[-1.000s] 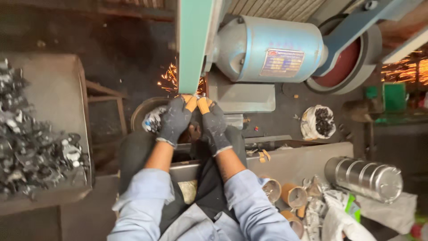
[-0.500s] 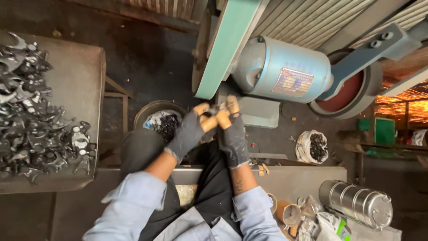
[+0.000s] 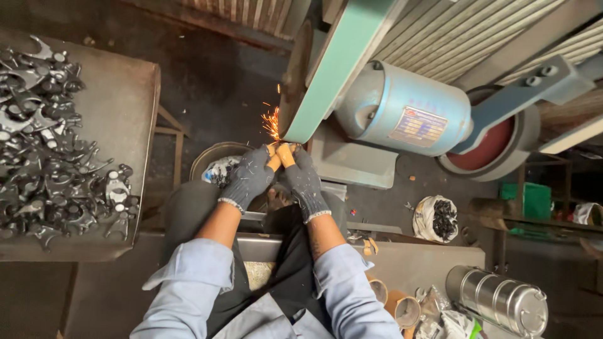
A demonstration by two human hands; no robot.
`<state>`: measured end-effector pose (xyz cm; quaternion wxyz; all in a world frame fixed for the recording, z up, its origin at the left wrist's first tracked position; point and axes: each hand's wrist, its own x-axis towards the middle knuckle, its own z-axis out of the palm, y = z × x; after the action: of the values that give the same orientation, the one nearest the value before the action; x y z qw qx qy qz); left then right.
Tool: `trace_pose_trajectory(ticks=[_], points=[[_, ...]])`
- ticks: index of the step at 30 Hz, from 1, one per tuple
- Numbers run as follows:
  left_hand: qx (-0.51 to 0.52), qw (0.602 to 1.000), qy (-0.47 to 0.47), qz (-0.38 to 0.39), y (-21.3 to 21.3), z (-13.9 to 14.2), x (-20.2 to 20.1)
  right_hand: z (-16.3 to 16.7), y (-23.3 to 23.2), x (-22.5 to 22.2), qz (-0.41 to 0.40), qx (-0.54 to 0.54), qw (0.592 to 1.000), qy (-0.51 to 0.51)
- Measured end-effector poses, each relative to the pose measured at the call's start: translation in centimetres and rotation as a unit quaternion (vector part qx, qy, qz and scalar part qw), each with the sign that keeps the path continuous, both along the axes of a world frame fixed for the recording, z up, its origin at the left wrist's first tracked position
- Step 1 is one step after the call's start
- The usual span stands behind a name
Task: The person sits at a belt grinder and grinds small metal castings one at a time, holding each piece against the abrasive belt with both gloved hands while sparks fly, then places the finished piece on a tray of completed parts and picks up the next rough casting.
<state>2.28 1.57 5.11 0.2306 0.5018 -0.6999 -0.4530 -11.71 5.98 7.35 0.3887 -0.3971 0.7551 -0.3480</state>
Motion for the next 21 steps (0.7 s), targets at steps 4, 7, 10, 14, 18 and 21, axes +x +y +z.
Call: trace_pose_trajectory(ticks=[4, 7, 10, 14, 18, 21], points=[[0.058, 0.995, -0.068, 0.043, 0.7, -1.9, -1.6, 0.4, -0.1, -0.6, 0.012, -0.051, 0.999, -0.009], [0.015, 0.996, -0.020, 0.087, 1.5, -2.4, -3.0, 0.2, 0.5, -1.4, 0.010, -0.057, 0.996, -0.067], [0.018, 0.993, -0.110, 0.044, 1.6, -1.8, -3.5, -1.0, 0.4, -0.8, -0.045, -0.056, 0.988, -0.135], [0.051, 0.983, -0.168, 0.059, 0.5, 1.2, -2.0, -2.5, -0.3, 2.2, -0.193, -0.062, 0.760, -0.618], [0.064, 0.991, -0.098, 0.058, 0.7, 2.8, -0.6, -1.5, 0.6, 2.6, -0.173, -0.096, 0.684, -0.702], [0.108, 0.979, 0.165, 0.044, 2.0, 1.7, -1.2, 0.0, 2.5, 0.7, -0.104, -0.106, 0.796, -0.587]])
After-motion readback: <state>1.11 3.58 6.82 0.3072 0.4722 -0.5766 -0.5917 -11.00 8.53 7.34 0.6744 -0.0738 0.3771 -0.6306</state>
